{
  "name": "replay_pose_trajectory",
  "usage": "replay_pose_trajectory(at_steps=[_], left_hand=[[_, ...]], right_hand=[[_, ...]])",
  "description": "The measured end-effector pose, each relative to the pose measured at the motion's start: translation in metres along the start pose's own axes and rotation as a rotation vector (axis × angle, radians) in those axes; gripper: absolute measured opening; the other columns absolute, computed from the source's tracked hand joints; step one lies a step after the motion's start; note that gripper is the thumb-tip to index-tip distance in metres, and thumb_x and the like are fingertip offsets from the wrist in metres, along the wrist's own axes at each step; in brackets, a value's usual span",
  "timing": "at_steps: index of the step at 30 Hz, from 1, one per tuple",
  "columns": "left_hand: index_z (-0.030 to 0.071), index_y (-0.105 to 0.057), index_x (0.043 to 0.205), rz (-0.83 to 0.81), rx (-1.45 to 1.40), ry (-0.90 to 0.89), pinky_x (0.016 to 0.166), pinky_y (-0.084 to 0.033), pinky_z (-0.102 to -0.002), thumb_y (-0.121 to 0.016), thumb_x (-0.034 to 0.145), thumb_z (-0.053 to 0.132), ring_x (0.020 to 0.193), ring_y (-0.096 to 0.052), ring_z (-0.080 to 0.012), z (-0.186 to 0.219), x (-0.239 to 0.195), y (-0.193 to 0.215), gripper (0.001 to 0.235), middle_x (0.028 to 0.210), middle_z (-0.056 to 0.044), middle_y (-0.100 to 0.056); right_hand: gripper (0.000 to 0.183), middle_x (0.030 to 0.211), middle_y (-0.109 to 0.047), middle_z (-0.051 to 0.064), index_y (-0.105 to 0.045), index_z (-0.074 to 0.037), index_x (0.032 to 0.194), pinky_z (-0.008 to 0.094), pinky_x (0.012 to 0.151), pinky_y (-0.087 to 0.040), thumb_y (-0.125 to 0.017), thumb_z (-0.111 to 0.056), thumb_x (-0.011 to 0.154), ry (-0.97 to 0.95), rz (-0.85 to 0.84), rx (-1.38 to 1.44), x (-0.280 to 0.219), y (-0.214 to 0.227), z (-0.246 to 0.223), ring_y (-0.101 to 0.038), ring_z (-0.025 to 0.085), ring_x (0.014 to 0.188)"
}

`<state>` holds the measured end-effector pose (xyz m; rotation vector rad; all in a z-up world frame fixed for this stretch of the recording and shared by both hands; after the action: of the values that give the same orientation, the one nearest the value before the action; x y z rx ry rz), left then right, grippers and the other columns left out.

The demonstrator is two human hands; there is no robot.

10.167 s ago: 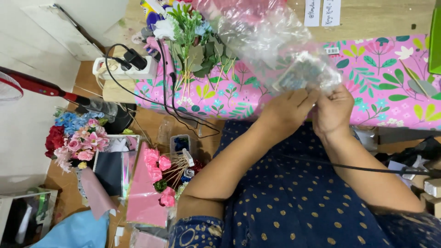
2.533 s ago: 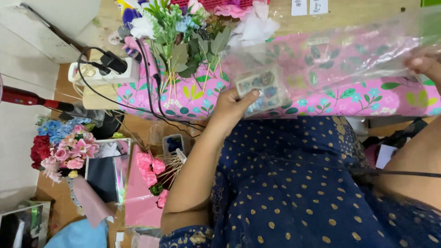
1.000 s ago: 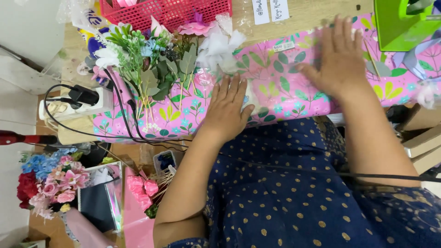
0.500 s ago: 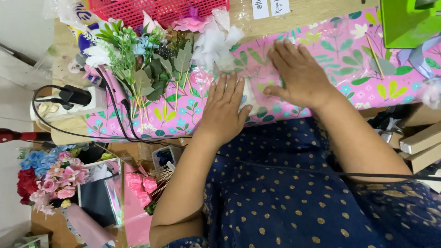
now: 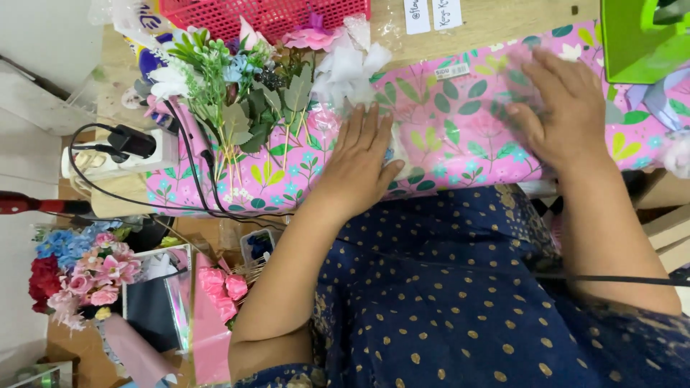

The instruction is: The person is organizing and inspecting sheets of stickers by taking them out of a plastic bag and putting them back in.

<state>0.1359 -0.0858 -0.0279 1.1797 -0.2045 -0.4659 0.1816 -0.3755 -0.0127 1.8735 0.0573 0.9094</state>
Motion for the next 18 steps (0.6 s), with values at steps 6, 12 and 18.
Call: replay_pose_trajectory(at_steps=[6, 12, 18], left_hand=[[0.002, -0.052, 0.141, 0.255, 0.099, -0.203, 0.108, -0.04, -0.048, -0.046, 0.105, 0.016, 0.132, -0.048, -0.0341, 0.01, 0.059, 0.038, 0.039, 0.142, -0.014, -0.056], [0.013, -0.059, 0.114, -0.063, 0.324, -0.007, 0.087, -0.049, -0.044, -0.06, 0.086, -0.004, 0.093, -0.063, -0.0301, 0.0, 0.143, 0.016, 0.034, 0.095, -0.005, -0.068], [0.01, -0.064, 0.108, -0.23, 0.313, 0.071, 0.08, -0.052, -0.04, -0.051, 0.088, -0.003, 0.084, -0.065, -0.0254, -0.006, 0.166, 0.006, 0.027, 0.094, -0.005, -0.065]], right_hand=[[0.026, 0.078, -0.068, 0.015, -0.071, 0.004, 0.085, 0.033, 0.063, -0.046, -0.071, 0.002, 0.111, -0.011, 0.136, 0.35, -0.038, 0.008, -0.036, -0.06, 0.023, 0.067], [0.021, 0.101, -0.08, 0.007, -0.08, -0.005, 0.103, 0.03, 0.068, -0.06, -0.071, -0.023, 0.096, -0.08, -0.293, 0.478, -0.022, -0.001, -0.089, -0.074, 0.018, 0.081], [0.021, 0.095, -0.082, -0.001, -0.08, -0.012, 0.106, 0.03, 0.072, -0.06, -0.07, -0.026, 0.095, -0.165, -0.482, 0.521, -0.021, -0.011, -0.1, -0.075, 0.014, 0.078]])
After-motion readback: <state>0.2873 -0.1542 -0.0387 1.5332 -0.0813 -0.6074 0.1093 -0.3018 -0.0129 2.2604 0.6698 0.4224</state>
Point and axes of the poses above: each hand's wrist, its own x-axis towards the middle knuckle, its own y-axis out of the back of the hand, z = x × y, the point moved 6 cm from there along x, towards the middle knuckle
